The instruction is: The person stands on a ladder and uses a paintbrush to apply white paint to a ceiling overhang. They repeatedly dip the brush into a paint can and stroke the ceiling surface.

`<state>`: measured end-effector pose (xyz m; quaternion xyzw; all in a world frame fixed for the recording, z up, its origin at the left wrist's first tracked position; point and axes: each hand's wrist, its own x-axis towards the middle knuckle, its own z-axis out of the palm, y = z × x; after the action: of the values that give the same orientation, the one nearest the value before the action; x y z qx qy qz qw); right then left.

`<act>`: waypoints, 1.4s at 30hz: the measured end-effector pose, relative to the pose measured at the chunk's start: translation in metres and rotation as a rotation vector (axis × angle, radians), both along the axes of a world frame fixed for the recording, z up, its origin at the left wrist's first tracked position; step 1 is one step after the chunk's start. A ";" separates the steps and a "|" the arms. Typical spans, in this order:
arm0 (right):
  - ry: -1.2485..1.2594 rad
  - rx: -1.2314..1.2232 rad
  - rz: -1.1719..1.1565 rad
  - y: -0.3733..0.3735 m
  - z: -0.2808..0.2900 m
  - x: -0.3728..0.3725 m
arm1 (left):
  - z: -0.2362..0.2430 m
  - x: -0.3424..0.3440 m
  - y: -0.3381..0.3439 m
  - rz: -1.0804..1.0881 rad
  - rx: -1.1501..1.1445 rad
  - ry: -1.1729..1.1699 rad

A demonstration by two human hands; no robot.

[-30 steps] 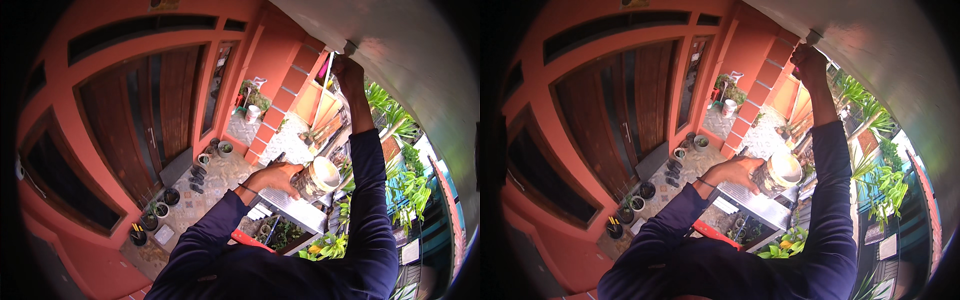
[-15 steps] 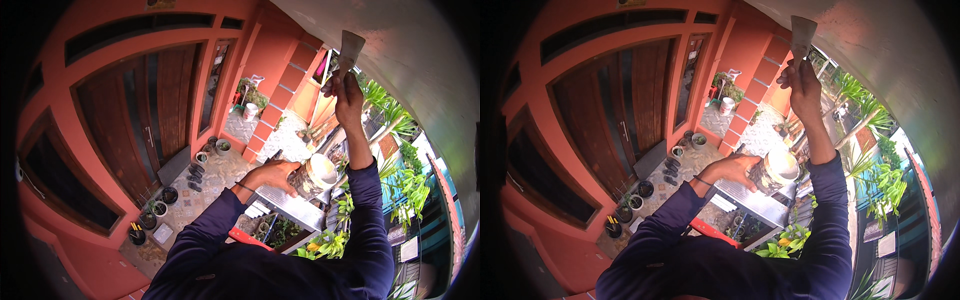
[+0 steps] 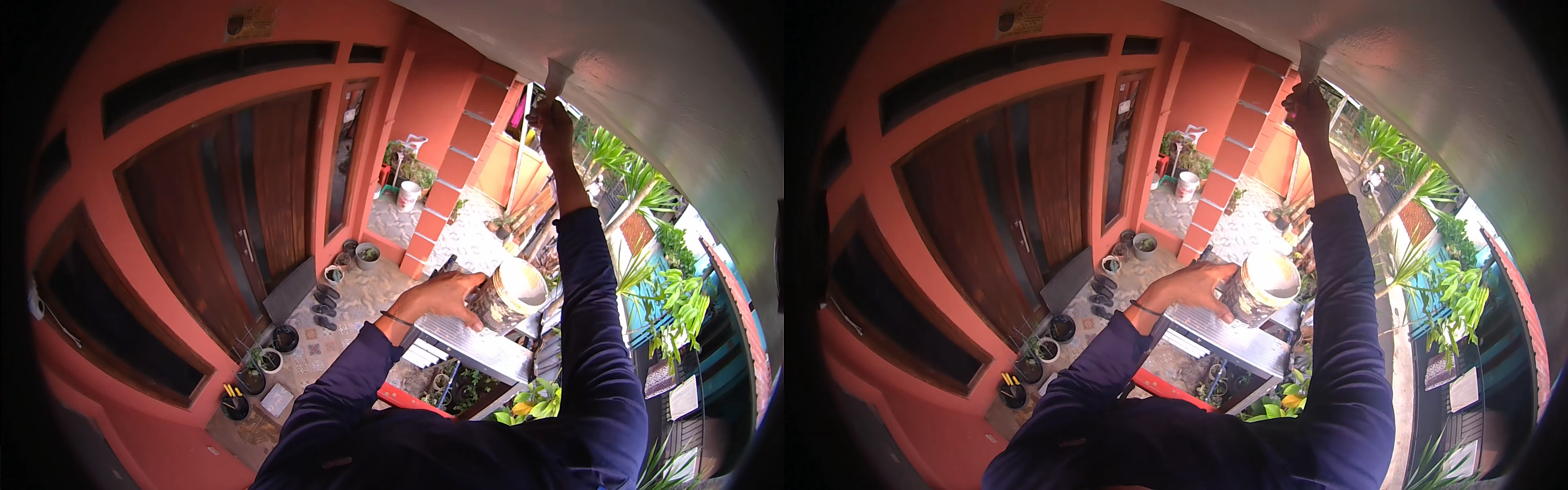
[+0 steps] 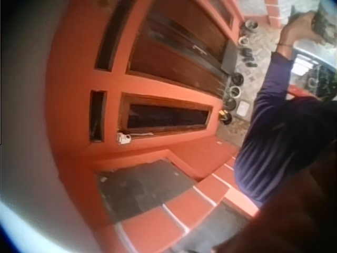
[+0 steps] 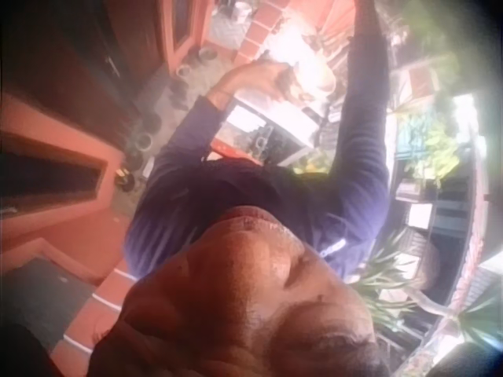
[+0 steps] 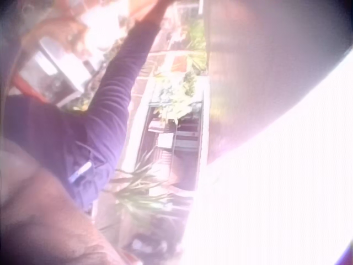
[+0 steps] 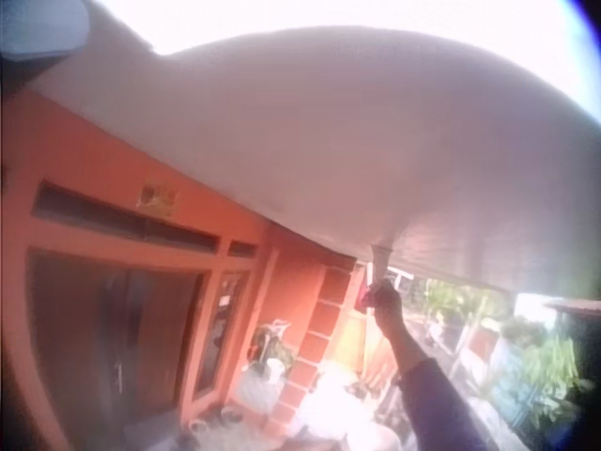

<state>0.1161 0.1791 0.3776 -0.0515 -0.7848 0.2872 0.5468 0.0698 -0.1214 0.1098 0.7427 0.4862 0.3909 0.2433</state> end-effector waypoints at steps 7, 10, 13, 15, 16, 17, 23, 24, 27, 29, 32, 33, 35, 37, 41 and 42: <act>-0.045 -0.408 0.287 -0.081 -0.009 0.060 | 0.001 -0.002 0.002 -0.023 -0.016 0.004; 0.086 -0.371 0.377 -0.142 0.014 0.100 | 0.000 -0.001 0.002 -0.058 0.016 -0.038; 0.201 -0.371 0.460 -0.203 0.024 0.133 | -0.001 -0.001 0.003 -0.069 0.035 -0.054; 0.235 -0.347 0.488 -0.238 0.020 0.148 | -0.003 -0.001 0.003 -0.058 0.005 -0.054; 0.233 -0.318 0.495 -0.254 0.016 0.155 | -0.003 -0.001 0.004 -0.054 -0.005 -0.031; 0.229 -0.289 0.508 -0.267 0.011 0.161 | -0.004 -0.001 0.005 -0.049 -0.014 -0.017; 0.288 -0.161 0.657 -0.331 -0.022 0.197 | -0.005 -0.003 0.007 -0.020 -0.042 0.052; 0.285 -0.132 0.644 -0.338 -0.028 0.200 | -0.004 -0.003 0.007 -0.005 -0.063 0.078; 0.308 -0.040 0.559 -0.352 -0.049 0.200 | -0.002 -0.003 0.005 -0.058 -0.060 0.000; 0.284 0.086 0.405 -0.344 -0.056 0.188 | -0.001 -0.002 0.005 -0.023 -0.091 0.034; 0.209 0.294 0.149 -0.294 -0.035 0.163 | -0.002 -0.002 0.005 -0.023 -0.088 0.023; 0.199 0.338 0.113 -0.271 -0.023 0.151 | -0.003 -0.002 0.005 -0.026 -0.087 0.020; 0.220 0.277 0.100 -0.225 -0.007 0.123 | -0.004 -0.002 0.005 -0.042 -0.067 0.001; 0.175 0.165 0.035 -0.185 -0.002 0.105 | -0.003 -0.002 0.005 -0.049 -0.048 -0.021; 0.117 -0.027 0.106 -0.124 -0.008 0.075 | -0.002 -0.003 0.001 -0.023 -0.029 -0.011; 0.093 -0.069 0.117 -0.113 -0.012 0.070 | -0.002 -0.002 0.001 -0.024 -0.036 -0.003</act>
<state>0.1864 0.0658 0.3658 -0.0109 -0.7497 0.3477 0.5630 0.0676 -0.1200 0.1075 0.7434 0.4839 0.3802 0.2620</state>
